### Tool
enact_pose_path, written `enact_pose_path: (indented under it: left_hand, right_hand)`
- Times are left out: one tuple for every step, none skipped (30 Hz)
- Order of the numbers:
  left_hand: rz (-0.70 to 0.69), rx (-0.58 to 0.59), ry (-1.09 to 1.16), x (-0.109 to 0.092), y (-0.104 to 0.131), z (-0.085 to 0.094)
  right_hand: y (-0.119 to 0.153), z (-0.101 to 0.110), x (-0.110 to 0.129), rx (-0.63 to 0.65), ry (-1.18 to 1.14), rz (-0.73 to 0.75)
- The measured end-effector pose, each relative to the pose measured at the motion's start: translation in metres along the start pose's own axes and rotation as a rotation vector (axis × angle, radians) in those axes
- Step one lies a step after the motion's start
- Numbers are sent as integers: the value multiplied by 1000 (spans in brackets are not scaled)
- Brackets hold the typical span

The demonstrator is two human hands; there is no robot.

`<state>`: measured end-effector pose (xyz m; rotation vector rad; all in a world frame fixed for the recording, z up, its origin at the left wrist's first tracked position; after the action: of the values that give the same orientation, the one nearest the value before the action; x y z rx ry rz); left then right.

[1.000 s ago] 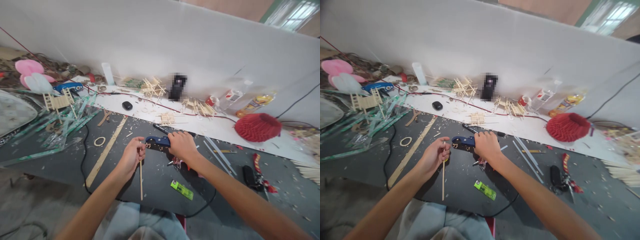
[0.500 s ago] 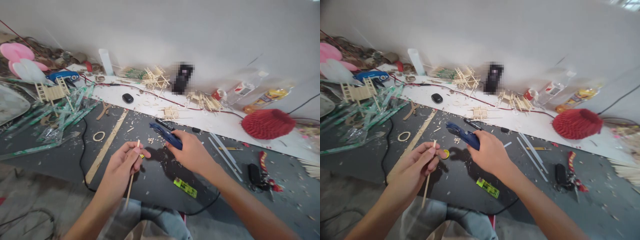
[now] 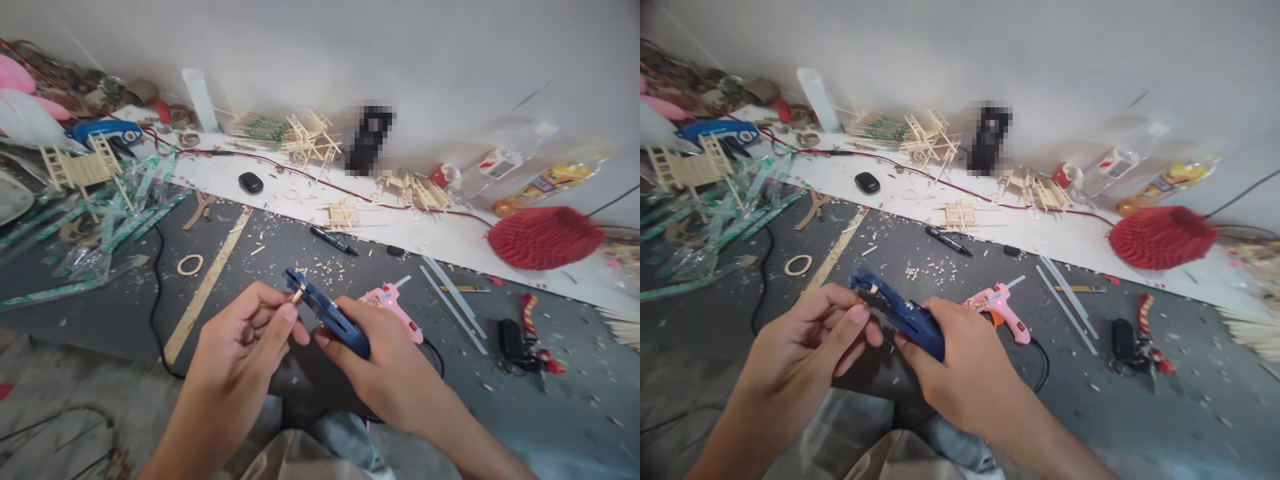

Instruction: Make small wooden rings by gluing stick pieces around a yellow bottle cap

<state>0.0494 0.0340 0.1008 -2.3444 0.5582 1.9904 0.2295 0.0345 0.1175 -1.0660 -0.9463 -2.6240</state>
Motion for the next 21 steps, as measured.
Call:
enact_pose_path:
  left_hand:
    - [-1, -13, -47, 0, 2, 1]
    - [-4, -25, -101, -1, 4, 3]
    - [-12, -35, -157, -2, 6, 4]
    - [-21, -40, -211, -3, 7, 5]
    - [-34, -47, -255, -3, 9, 5]
    - [-50, -56, -285, -4, 10, 6]
    - [-65, -66, -309, -4, 11, 7]
    - [-80, -78, -325, -4, 12, 7]
    - [-94, -87, -336, -5, 13, 8]
    - [-106, -96, -338, -6, 13, 7]
    - [-113, -105, -334, -6, 13, 7]
    - [-116, -107, -329, -7, 13, 6]
    - [-119, -108, -318, -7, 13, 4]
    - [-119, -111, -301, -8, 13, 2]
    - [-113, -120, -278, -7, 13, 0]
    - [-104, -133, -251, -6, 13, -2]
    - [-95, -141, -222, -5, 12, -3]
    - [-90, -148, -193, -3, 12, -5]
    - [-83, -152, -169, -2, 12, -6]
    - [-82, -148, -151, 0, 12, -7]
    - [-84, -139, -138, 0, 12, -8]
  right_hand:
    - [2, -1, 0, -20, 35, -26]
    - [3, -1, 0, -45, 67, -46]
    - [5, -1, 0, -68, 93, -56]
    - [6, -2, 0, -87, 110, -57]
    - [7, -3, 0, -105, 120, -46]
    - [8, -4, 0, -125, 128, -28]
    - [9, -5, 0, -145, 133, -7]
    - [10, -5, 0, -165, 136, 17]
    - [10, -7, -1, -184, 135, 41]
    - [10, -8, -1, -197, 127, 64]
    - [10, -10, -2, -201, 112, 84]
    - [10, -12, -2, -196, 88, 100]
    - [9, -15, -2, -187, 58, 111]
    - [8, -17, -2, -179, 25, 117]
    - [8, -19, -2, -172, -10, 118]
    - [7, -21, -2, -170, -43, 116]
    - [7, -23, -1, -167, -72, 113]
    - [6, -24, -1, -159, -99, 109]
    - [6, -25, 1, -148, -120, 108]
    - [6, -27, 2, -135, -136, 106]
    - [6, -28, 3, -123, -147, 104]
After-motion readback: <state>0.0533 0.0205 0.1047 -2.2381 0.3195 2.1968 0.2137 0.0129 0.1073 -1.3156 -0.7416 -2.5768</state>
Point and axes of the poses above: each hand's wrist, its own y-axis away from the middle knuckle, its own z-axis out of the back of the hand, x = y × z, the point moved 5 cm from there along -y, towards the middle knuckle, and after that the axes turned 14 degrees about x, right-handed, at the moved point
